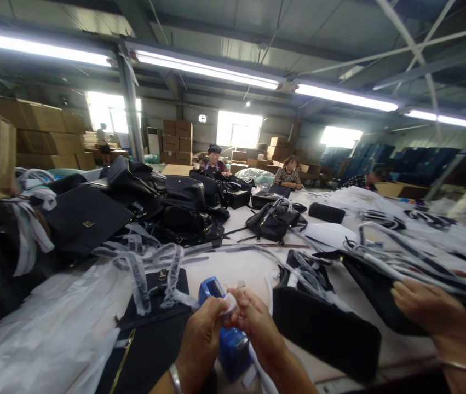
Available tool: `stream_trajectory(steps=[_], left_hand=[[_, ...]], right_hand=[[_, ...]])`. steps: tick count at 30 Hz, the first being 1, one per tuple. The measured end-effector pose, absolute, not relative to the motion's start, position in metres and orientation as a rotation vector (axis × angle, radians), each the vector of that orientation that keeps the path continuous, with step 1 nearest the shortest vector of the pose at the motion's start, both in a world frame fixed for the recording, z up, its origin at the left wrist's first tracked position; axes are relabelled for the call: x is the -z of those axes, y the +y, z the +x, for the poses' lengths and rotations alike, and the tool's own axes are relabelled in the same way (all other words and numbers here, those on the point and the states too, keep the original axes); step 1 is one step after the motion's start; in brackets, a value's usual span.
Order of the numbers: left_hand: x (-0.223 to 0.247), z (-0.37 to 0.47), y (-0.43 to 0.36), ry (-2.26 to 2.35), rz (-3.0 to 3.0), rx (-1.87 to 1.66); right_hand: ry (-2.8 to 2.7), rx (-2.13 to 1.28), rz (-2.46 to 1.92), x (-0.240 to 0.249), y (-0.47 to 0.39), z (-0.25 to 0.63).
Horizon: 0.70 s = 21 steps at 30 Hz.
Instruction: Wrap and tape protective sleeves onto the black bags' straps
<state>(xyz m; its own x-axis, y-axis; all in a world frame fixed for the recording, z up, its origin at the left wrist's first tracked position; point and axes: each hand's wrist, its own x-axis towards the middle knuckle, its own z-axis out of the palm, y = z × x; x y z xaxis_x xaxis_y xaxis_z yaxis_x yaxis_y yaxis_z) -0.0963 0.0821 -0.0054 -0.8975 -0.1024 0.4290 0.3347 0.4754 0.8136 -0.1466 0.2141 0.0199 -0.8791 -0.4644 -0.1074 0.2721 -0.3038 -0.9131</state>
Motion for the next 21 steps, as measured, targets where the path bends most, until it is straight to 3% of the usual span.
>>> stream_trajectory(steps=[5, 11, 21], left_hand=[[-0.005, -0.089, 0.08, -2.314, -0.224, 1.591], [-0.002, -0.092, 0.075, -1.829, -0.018, 2.49], [0.0, -0.1, 0.057, -1.831, 0.187, 2.606]], right_hand=[[1.649, 2.179, -0.266, -0.014, 0.221, -0.15], [1.772, 2.148, -0.408, -0.006, 0.215, -0.154], [2.238, 1.772, -0.828, -0.014, 0.218, -0.17]])
